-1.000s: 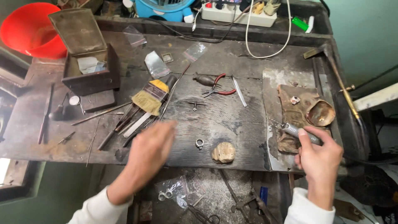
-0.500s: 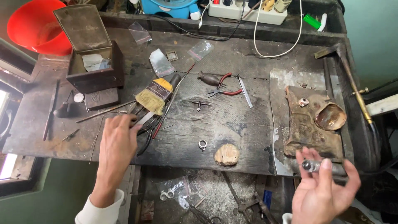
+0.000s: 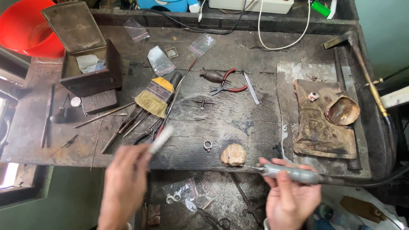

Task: Polishing a small jewelry component using a rotary tool and a hand brush at a workbench.

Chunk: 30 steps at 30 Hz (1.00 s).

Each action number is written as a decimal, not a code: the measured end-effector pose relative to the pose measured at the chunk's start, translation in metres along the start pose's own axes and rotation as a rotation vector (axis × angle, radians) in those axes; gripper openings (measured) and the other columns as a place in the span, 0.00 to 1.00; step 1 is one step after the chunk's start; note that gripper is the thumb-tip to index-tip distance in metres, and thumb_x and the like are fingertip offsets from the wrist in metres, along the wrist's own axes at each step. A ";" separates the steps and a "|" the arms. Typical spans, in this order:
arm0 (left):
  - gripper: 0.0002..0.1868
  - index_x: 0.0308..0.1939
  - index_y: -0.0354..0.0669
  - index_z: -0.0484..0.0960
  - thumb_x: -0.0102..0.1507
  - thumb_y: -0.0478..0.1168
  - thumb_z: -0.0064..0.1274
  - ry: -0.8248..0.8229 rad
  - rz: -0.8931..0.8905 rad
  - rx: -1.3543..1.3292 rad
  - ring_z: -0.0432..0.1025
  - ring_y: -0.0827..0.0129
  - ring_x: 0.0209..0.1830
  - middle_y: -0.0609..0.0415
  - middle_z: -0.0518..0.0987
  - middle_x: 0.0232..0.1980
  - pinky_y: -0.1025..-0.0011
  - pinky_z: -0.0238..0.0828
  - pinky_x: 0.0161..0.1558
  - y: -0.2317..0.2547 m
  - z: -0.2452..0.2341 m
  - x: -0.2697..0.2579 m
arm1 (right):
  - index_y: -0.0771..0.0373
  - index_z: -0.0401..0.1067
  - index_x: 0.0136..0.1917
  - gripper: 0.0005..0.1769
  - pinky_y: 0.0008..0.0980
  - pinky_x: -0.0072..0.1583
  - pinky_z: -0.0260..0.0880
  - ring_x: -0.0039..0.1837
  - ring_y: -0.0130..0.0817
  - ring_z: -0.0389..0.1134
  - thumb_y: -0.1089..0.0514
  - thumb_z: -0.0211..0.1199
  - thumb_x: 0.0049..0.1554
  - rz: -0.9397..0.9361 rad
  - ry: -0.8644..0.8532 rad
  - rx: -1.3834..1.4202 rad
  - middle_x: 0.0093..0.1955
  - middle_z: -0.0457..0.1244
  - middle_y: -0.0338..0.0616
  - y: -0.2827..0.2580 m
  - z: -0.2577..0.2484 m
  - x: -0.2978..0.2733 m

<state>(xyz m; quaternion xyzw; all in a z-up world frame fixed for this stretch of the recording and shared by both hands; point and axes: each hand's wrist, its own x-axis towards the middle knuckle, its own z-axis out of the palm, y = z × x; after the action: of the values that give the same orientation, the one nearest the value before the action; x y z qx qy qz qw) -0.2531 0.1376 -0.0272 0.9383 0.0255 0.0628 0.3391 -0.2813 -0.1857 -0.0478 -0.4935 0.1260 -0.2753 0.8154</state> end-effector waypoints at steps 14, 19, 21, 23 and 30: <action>0.15 0.52 0.38 0.88 0.67 0.38 0.50 -0.351 -0.232 -0.795 0.75 0.76 0.27 0.55 0.79 0.40 0.79 0.78 0.33 0.075 0.040 -0.028 | 0.59 0.56 0.60 0.25 0.41 0.44 0.84 0.45 0.63 0.77 0.68 0.65 0.55 0.002 -0.079 -0.155 0.48 0.68 0.69 0.015 0.032 -0.030; 0.13 0.52 0.37 0.85 0.66 0.33 0.50 -0.298 -0.102 -0.740 0.76 0.76 0.29 0.54 0.79 0.38 0.79 0.82 0.33 0.055 0.037 -0.014 | 0.58 0.56 0.63 0.26 0.45 0.45 0.85 0.47 0.64 0.77 0.69 0.63 0.57 -0.025 -0.104 -0.101 0.49 0.68 0.71 0.016 0.023 -0.023; 0.13 0.52 0.36 0.82 0.64 0.29 0.51 -0.015 0.034 -0.295 0.77 0.71 0.32 0.52 0.83 0.40 0.76 0.78 0.32 0.037 0.028 0.002 | 0.59 0.58 0.64 0.25 0.46 0.44 0.84 0.49 0.67 0.75 0.71 0.62 0.57 -0.073 -0.060 -0.091 0.51 0.67 0.70 0.013 0.016 -0.016; 0.14 0.55 0.34 0.82 0.66 0.30 0.50 0.115 0.040 -0.190 0.75 0.69 0.33 0.49 0.81 0.44 0.73 0.76 0.34 0.022 0.022 0.014 | 0.58 0.58 0.64 0.25 0.42 0.44 0.83 0.48 0.66 0.75 0.71 0.61 0.58 -0.072 -0.011 -0.114 0.51 0.67 0.68 0.010 0.009 -0.008; 0.11 0.55 0.38 0.83 0.71 0.32 0.48 0.344 0.080 0.138 0.74 0.53 0.44 0.46 0.77 0.48 0.58 0.70 0.47 -0.028 0.015 0.025 | 0.54 0.56 0.66 0.25 0.41 0.46 0.80 0.49 0.65 0.73 0.70 0.59 0.61 -0.098 0.050 -0.206 0.52 0.64 0.71 0.005 -0.015 0.014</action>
<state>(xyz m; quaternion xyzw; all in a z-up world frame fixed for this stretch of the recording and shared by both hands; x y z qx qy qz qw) -0.2260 0.1521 -0.0536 0.9350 0.0503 0.2339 0.2617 -0.2755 -0.2026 -0.0587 -0.5732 0.1498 -0.3127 0.7424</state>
